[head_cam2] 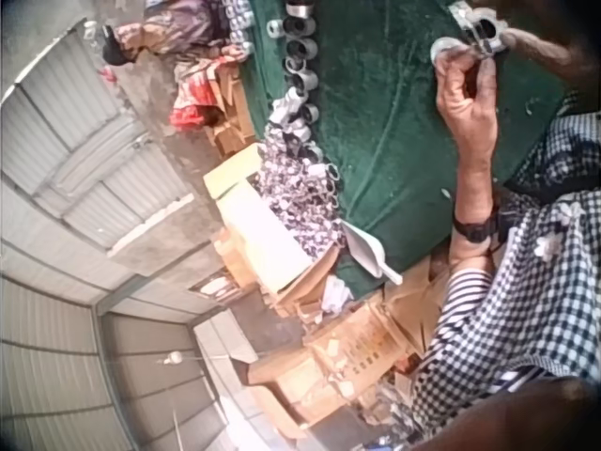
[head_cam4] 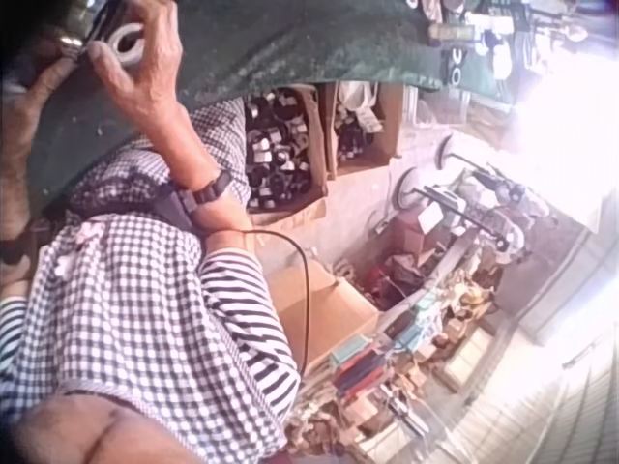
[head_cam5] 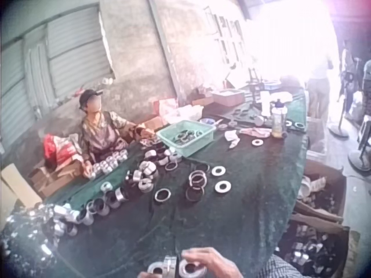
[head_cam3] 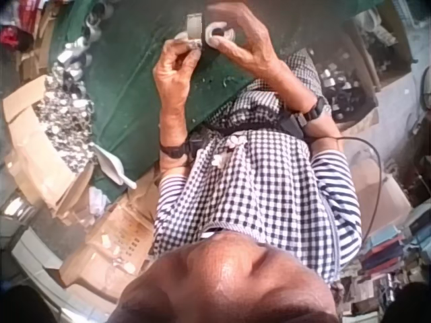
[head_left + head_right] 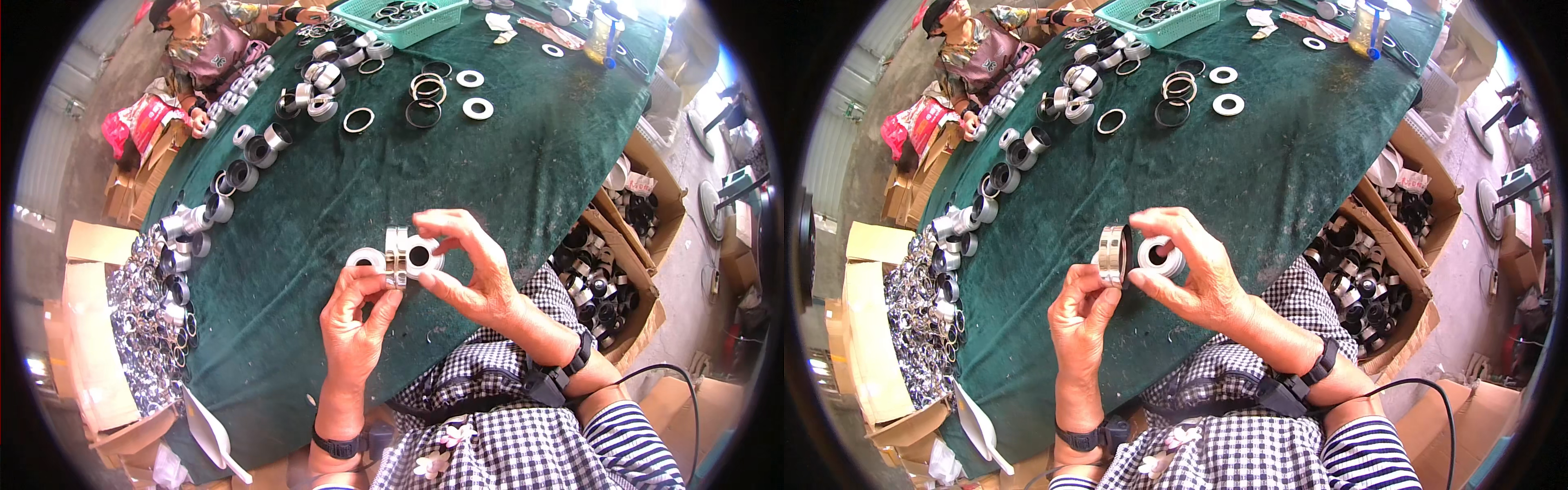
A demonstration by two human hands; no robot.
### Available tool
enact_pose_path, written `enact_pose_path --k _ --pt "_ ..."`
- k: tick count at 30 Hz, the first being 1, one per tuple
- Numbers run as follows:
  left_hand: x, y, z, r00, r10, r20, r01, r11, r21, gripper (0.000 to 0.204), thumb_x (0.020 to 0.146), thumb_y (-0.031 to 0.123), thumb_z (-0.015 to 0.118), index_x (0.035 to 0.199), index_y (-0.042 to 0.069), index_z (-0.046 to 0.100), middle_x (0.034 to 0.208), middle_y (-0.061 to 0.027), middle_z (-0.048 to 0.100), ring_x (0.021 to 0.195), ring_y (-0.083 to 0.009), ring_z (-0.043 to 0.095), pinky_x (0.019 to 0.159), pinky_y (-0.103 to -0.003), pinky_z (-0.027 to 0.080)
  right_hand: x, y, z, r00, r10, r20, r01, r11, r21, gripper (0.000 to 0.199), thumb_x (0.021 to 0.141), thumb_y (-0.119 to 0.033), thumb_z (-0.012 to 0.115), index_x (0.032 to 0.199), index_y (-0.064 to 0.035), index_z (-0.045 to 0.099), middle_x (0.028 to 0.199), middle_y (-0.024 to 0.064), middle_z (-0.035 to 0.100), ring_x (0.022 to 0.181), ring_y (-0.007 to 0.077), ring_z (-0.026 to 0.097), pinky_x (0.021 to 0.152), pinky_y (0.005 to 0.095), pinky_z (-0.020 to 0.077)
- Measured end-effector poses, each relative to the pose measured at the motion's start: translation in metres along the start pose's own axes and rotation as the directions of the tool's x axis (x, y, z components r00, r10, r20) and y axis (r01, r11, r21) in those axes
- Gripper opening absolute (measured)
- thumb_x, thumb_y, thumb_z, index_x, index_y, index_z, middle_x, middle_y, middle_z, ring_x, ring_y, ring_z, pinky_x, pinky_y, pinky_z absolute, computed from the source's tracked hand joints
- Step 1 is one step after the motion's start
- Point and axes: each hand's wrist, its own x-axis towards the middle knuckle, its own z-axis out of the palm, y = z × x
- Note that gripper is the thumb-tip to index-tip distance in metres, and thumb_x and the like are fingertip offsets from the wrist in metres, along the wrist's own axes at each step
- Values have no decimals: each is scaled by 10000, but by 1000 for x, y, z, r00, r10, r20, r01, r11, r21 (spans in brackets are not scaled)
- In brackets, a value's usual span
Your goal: The person assembles small metal rings and cylindrical metal parts by hand at a workstation.
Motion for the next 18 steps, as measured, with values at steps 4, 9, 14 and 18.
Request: enact_pose_path --k 4,9,14,18 --pt "-7 -7 -3 998 22 63 -28 993 110 105 908 -7 669 1011 15 668 1040 -14 602 919 -95 597 821 -255 499 5 -2 5 975 88 202 -96 995 32 665 760 -123 818 1348 -44 517 1237 166 574 1102 267 611 892 352 526" --pt "-27 -24 -49 959 -132 -250 103 986 -129 154 970 68 602 1110 9 628 993 -73 661 827 -122 627 782 -280 539 -20 25 -25 997 59 49 -44 966 -256 502 715 -74 816 1137 -27 548 1282 190 565 1086 291 618 887 382 527" --pt "-53 -80 -125 829 -354 -433 329 935 -133 340 974 83 595 1303 13 546 1028 -70 644 812 -111 619 726 -252 524 -56 52 -62 948 249 196 -36 699 -715 433 747 -160 789 1107 -34 583 1362 219 509 1215 394 518 1003 467 453" --pt "-64 -90 -130 928 105 -358 221 618 755 487 879 140 689 1332 28 549 1308 -141 547 1114 -240 584 915 -357 495 -44 38 -37 968 162 190 -22 814 -580 545 740 -139 775 1241 -52 581 1355 210 516 1226 390 512 1000 474 460"
